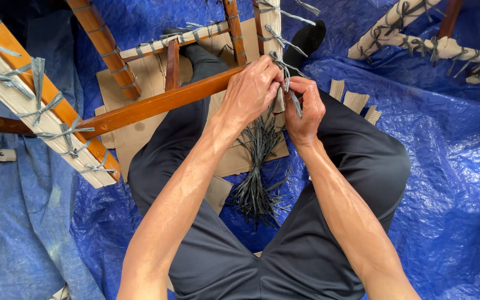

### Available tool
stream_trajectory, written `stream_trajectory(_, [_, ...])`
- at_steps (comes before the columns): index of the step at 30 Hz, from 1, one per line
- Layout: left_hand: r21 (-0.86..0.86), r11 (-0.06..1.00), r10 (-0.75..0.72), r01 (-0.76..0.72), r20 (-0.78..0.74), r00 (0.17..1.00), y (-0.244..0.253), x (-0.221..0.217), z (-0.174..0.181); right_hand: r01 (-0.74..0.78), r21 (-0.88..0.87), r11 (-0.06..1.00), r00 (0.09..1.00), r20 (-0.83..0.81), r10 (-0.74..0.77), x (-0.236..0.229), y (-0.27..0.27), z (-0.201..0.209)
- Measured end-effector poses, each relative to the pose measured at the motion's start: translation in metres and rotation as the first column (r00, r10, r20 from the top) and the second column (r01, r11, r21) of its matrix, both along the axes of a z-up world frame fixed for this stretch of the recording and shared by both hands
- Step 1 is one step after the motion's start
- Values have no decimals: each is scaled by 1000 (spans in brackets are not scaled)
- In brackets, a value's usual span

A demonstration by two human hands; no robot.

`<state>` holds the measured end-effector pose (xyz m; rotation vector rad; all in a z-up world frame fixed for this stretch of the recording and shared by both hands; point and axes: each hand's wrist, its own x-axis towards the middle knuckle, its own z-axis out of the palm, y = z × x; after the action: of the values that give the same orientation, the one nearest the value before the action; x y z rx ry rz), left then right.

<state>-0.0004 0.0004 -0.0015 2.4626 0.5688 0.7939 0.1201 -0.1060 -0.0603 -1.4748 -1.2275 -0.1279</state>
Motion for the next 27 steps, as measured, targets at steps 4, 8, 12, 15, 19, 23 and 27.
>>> stream_trajectory(4, [20, 998, 63, -63, 12, 998, -4, 1, 2, -14, 23, 1000, 1000, -11, 15, -2, -6, -1])
stream_trajectory(8, [82, 988, 130, -132, 32, 991, -4, 0, 3, 33, 4, 999, 999, -27, -33, -4, -8, -3])
stream_trajectory(12, [127, 969, 210, -213, 40, 977, -3, 4, -9, 64, -35, 997, 988, -138, -68, -5, -10, -6])
stream_trajectory(15, [135, 951, 275, -277, 38, 961, -2, 7, -20, 41, -118, 992, 949, -305, -76, -3, -9, -12])
stream_trajectory(19, [106, 955, 273, -277, 48, 961, -4, 2, -14, -64, -87, 994, 870, -493, 13, 1, -9, -32])
stream_trajectory(23, [90, 976, 188, -196, 91, 978, -18, -25, 13, -100, -48, 994, 752, -658, 43, 10, -10, -55])
stream_trajectory(27, [85, 977, 188, -196, 92, 978, -38, -78, -7, 16, -173, 985, 556, -817, -153, 12, -25, -110])
